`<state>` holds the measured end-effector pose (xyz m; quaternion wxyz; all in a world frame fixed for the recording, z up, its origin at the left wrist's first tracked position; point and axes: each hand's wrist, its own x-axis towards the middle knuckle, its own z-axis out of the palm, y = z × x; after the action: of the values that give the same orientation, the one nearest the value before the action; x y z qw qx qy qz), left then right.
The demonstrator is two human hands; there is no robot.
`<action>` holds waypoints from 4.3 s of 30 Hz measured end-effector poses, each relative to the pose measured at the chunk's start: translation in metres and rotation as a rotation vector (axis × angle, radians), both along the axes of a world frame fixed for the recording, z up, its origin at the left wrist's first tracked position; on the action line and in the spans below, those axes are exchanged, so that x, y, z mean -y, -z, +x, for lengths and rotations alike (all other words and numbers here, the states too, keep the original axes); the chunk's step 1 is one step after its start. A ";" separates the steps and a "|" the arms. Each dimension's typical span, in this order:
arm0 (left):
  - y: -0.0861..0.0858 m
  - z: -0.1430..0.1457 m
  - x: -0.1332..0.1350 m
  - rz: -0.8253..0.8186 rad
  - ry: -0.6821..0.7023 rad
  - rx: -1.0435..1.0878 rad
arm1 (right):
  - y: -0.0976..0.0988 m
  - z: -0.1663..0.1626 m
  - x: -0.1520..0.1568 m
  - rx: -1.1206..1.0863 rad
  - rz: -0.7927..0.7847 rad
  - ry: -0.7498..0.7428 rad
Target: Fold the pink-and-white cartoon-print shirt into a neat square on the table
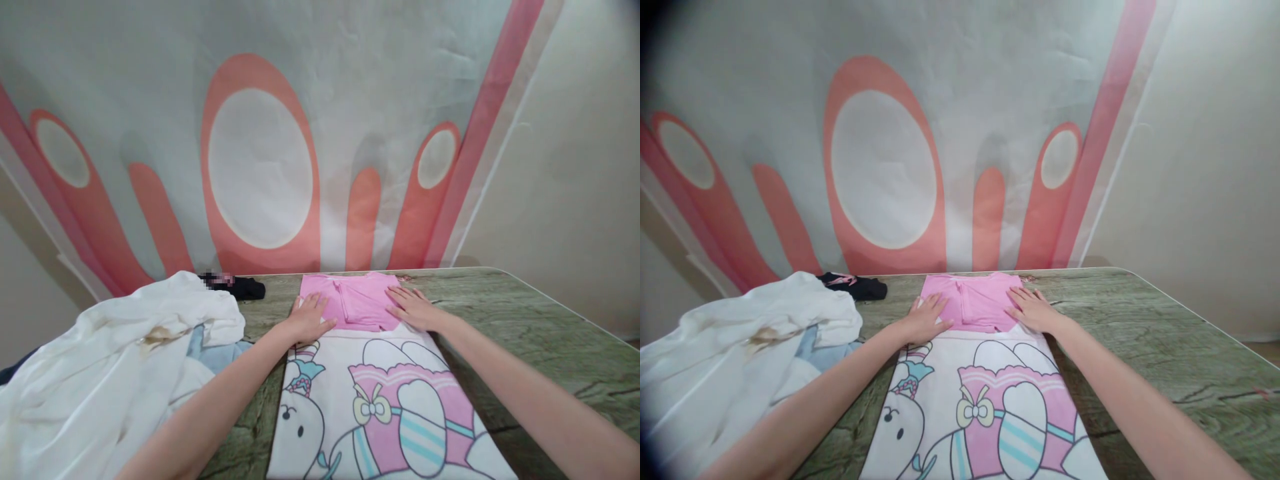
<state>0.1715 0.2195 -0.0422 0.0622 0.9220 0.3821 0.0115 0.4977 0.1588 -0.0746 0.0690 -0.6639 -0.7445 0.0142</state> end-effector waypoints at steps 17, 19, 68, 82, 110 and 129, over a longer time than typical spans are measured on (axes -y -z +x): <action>-0.006 0.063 0.066 0.090 0.413 0.197 | -0.004 0.047 -0.115 -0.328 0.037 0.204; -0.003 0.061 0.066 0.063 0.412 0.180 | 0.000 0.051 -0.116 -0.347 -0.007 0.169; -0.006 0.048 0.043 -0.055 -0.172 0.379 | -0.038 -0.115 -0.112 -0.164 0.085 0.072; -0.005 0.048 0.039 -0.124 -0.030 0.436 | -0.045 -0.128 -0.116 -0.193 -0.030 0.175; -0.012 0.017 -0.106 0.097 -0.257 0.359 | 0.014 0.048 -0.104 -0.597 0.319 0.436; 0.022 0.000 -0.161 0.071 -0.179 0.506 | 0.035 0.050 -0.097 -0.410 0.355 0.323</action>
<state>0.1719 0.3806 -0.0642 0.1222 0.8539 0.4336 0.2605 0.5474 0.2558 -0.1096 0.3339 -0.7345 -0.5907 0.0063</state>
